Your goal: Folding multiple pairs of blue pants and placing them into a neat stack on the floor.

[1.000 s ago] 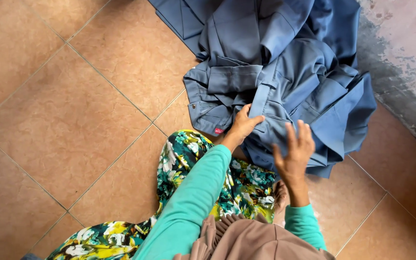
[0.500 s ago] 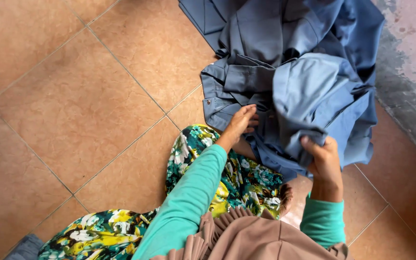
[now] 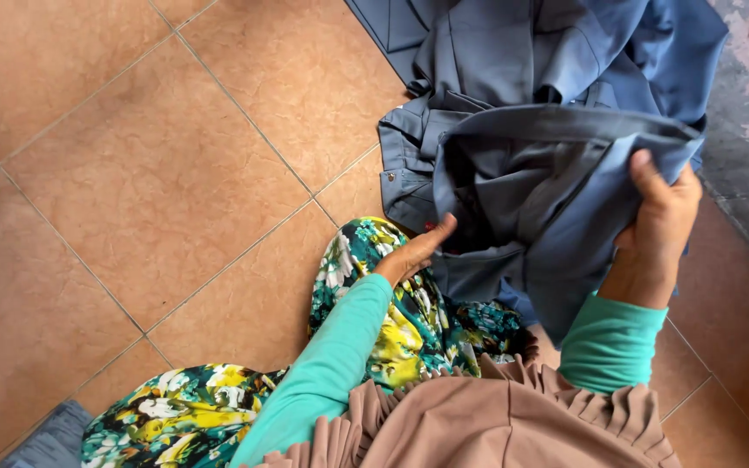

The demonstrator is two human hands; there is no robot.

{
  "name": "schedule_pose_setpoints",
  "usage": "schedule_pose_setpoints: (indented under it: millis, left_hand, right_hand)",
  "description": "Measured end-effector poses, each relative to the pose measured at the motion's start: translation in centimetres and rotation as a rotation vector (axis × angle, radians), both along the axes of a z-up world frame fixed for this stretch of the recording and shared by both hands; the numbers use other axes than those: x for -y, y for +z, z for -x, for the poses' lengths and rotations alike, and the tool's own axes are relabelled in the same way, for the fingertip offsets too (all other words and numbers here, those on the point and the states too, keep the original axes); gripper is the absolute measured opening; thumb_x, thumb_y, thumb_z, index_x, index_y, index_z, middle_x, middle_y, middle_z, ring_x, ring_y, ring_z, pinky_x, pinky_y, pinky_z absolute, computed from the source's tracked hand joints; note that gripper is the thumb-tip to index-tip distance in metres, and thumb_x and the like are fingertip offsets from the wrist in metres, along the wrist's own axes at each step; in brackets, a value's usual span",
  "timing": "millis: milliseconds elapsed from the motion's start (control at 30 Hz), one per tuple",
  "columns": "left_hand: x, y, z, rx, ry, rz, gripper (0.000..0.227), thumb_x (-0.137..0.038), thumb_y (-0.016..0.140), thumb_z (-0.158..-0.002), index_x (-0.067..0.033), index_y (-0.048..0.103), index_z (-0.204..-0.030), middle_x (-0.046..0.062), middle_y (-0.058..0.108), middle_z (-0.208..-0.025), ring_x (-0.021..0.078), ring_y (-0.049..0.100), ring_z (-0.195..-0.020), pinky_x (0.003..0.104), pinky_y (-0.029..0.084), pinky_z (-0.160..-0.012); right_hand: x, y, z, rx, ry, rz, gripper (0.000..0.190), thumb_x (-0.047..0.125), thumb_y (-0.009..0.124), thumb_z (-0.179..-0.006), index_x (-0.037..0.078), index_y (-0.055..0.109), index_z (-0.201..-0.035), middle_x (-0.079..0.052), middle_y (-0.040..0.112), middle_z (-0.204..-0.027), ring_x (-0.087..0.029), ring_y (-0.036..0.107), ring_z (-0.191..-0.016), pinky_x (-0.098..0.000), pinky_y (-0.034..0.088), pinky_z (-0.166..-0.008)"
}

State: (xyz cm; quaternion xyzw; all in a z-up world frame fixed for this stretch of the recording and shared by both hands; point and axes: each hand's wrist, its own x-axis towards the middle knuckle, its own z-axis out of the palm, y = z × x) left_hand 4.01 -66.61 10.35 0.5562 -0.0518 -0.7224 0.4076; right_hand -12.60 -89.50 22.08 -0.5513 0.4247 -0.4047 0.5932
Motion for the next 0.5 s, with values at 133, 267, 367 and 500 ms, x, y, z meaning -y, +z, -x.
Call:
schedule_pose_setpoints:
  millis: [133, 267, 367, 500]
  left_hand:
    - [-0.6, -2.0, 0.1, -0.008, -0.03, 0.097, 0.096, -0.052, 0.074, -0.066, -0.0039, 0.045, -0.143, 0.011, 0.052, -0.145, 0.0238, 0.057, -0.126, 0.034, 0.048, -0.096]
    - [-0.7, -3.5, 0.7, -0.182, -0.025, 0.315, 0.092, -0.031, 0.084, -0.065, -0.01, 0.047, -0.146, 0.01, 0.06, -0.14, 0.0245, 0.054, -0.132, 0.04, 0.043, -0.113]
    - [0.8, -7.8, 2.3, -0.09, 0.158, 0.209, 0.061, -0.019, 0.082, -0.072, -0.0112, 0.06, -0.128, 0.009, 0.071, -0.117, 0.0239, 0.067, -0.107, 0.039, 0.054, -0.089]
    - [2.0, -13.6, -1.4, 0.08, 0.563, 0.251, 0.033, -0.005, 0.081, -0.077, -0.005, 0.064, -0.105, 0.011, 0.073, -0.092, 0.0214, 0.07, -0.08, 0.038, 0.062, -0.069]
  right_hand:
    - [1.9, 2.1, -1.7, 0.049, -0.016, 0.168, 0.027, 0.024, 0.081, -0.091, 0.012, 0.071, -0.114, 0.005, 0.071, -0.104, -0.007, 0.066, -0.096, -0.0217, 0.061, -0.095]
    - [3.3, 4.2, -3.2, 0.197, -0.023, 0.319, 0.024, 0.017, 0.083, -0.097, 0.008, 0.07, -0.116, -0.003, 0.072, -0.108, -0.015, 0.07, -0.101, -0.0302, 0.063, -0.1]
    - [3.0, 4.4, -5.7, 0.071, 0.046, 0.366, 0.018, 0.015, 0.082, -0.1, 0.011, 0.07, -0.112, 0.002, 0.069, -0.103, -0.01, 0.064, -0.096, -0.0257, 0.058, -0.093]
    - [4.3, 2.7, -9.3, -0.549, 0.299, 0.922, 0.018, 0.011, 0.076, -0.109, 0.002, 0.073, -0.124, -0.006, 0.067, -0.102, -0.019, 0.058, -0.094, -0.0369, 0.046, -0.08]
